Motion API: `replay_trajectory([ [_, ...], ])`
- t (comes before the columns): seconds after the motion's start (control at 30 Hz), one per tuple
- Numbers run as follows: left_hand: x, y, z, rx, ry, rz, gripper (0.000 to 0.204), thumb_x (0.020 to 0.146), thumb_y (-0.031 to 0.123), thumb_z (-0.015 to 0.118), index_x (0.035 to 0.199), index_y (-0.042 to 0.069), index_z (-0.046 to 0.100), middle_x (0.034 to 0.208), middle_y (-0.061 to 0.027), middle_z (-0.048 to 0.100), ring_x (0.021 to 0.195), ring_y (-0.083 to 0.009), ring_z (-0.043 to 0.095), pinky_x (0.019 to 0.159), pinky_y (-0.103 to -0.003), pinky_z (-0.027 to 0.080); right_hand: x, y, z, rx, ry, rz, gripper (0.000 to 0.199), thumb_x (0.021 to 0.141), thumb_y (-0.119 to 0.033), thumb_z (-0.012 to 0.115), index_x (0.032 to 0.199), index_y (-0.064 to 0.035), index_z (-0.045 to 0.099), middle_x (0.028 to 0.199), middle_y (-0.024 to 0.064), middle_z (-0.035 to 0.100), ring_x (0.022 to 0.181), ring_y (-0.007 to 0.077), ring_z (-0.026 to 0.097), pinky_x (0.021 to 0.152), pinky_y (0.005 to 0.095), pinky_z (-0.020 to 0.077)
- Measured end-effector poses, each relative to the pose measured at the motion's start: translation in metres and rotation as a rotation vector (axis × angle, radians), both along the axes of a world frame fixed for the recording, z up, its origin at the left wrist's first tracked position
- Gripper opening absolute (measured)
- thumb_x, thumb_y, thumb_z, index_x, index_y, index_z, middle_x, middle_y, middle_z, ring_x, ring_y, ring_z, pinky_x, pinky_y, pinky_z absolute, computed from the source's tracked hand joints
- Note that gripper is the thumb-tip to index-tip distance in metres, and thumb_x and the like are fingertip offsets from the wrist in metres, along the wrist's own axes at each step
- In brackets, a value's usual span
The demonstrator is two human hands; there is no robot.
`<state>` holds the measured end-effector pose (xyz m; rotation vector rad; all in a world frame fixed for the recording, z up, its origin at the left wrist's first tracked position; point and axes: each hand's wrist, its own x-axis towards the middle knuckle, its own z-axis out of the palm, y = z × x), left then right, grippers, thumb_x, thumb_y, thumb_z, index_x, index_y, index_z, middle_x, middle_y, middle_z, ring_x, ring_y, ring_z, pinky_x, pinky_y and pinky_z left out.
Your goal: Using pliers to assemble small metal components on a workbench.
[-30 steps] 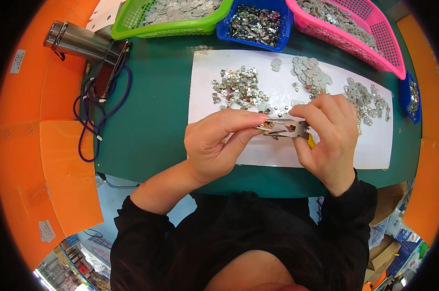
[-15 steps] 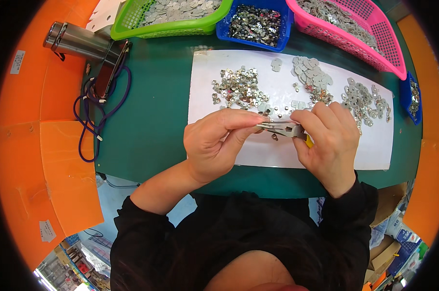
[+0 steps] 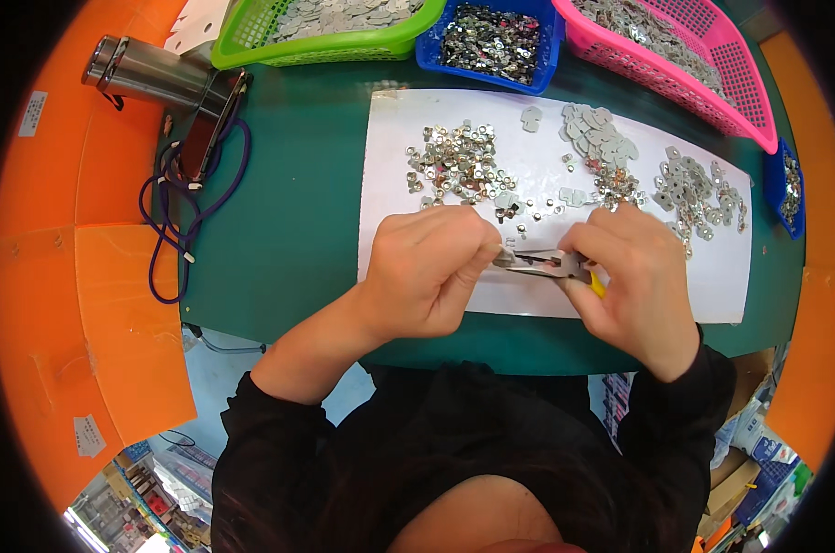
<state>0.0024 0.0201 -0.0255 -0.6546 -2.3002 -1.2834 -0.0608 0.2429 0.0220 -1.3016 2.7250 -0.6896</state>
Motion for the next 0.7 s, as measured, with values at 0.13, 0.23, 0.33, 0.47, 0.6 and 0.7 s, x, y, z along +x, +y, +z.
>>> replay_trajectory([
  [0.13,0.002,0.002,-0.002,0.1,-0.068,0.048,0.008,0.083,-0.004,0.064,0.08,0.002,0.058,0.065,-0.0097,0.054,0.052,-0.0266,0.053,0.047,-0.033,0.041,-0.007,0.007,0.009,-0.018,-0.92,0.068,0.021,0.087,-0.017,0.071,0.076,-0.0013,0.062,0.065,0.0063,0.061,0.064,0.0165,0.061,0.061,0.0304,0.0452],
  [0.23,0.004,0.006,-0.002,0.144,-0.081,0.009,0.009,0.083,-0.004,0.063,0.079,0.002,0.059,0.064,-0.009,0.053,0.051,-0.0253,0.052,0.047,-0.033,0.041,-0.011,0.002,0.009,0.016,-1.224,0.135,0.031,0.097,-0.023,0.062,0.076,-0.0002,0.062,0.068,0.0041,0.064,0.065,0.0105,0.061,0.063,0.0257,0.047],
  [0.33,0.005,0.006,-0.002,0.162,-0.077,0.004,0.008,0.083,-0.004,0.063,0.079,0.002,0.059,0.064,-0.0086,0.053,0.051,-0.0248,0.052,0.047,-0.032,0.041,-0.018,-0.001,0.005,0.077,-1.427,0.199,0.035,0.1,-0.026,0.058,0.076,-0.0005,0.063,0.068,0.0038,0.064,0.065,0.0111,0.061,0.063,0.0254,0.0473],
  [0.47,0.003,0.006,-0.004,0.16,-0.053,-0.002,0.007,0.082,-0.004,0.064,0.08,0.002,0.06,0.064,-0.0084,0.054,0.051,-0.0246,0.053,0.047,-0.031,0.041,-0.02,0.0,-0.001,0.079,-1.599,0.228,0.04,0.102,-0.03,0.053,0.077,-0.0015,0.065,0.069,0.0037,0.065,0.065,0.0108,0.061,0.063,0.0253,0.0473],
  [0.6,0.002,0.005,-0.005,0.152,-0.027,-0.008,0.007,0.08,-0.004,0.065,0.08,0.002,0.06,0.065,-0.0085,0.055,0.052,-0.0246,0.054,0.047,-0.031,0.042,-0.019,0.0,-0.008,0.033,-1.615,0.269,0.051,0.102,-0.042,0.052,0.071,-0.0044,0.064,0.066,0.002,0.063,0.061,0.0095,0.058,0.059,0.0237,0.0457],
  [0.7,0.002,0.005,-0.005,0.141,-0.017,-0.009,0.008,0.078,-0.004,0.065,0.081,0.002,0.06,0.065,-0.0085,0.055,0.052,-0.0247,0.054,0.048,-0.031,0.042,-0.021,0.001,-0.01,0.02,-1.622,0.315,0.05,0.102,-0.042,0.053,0.07,-0.0046,0.064,0.066,0.0019,0.063,0.062,0.0092,0.058,0.059,0.0235,0.0455],
])
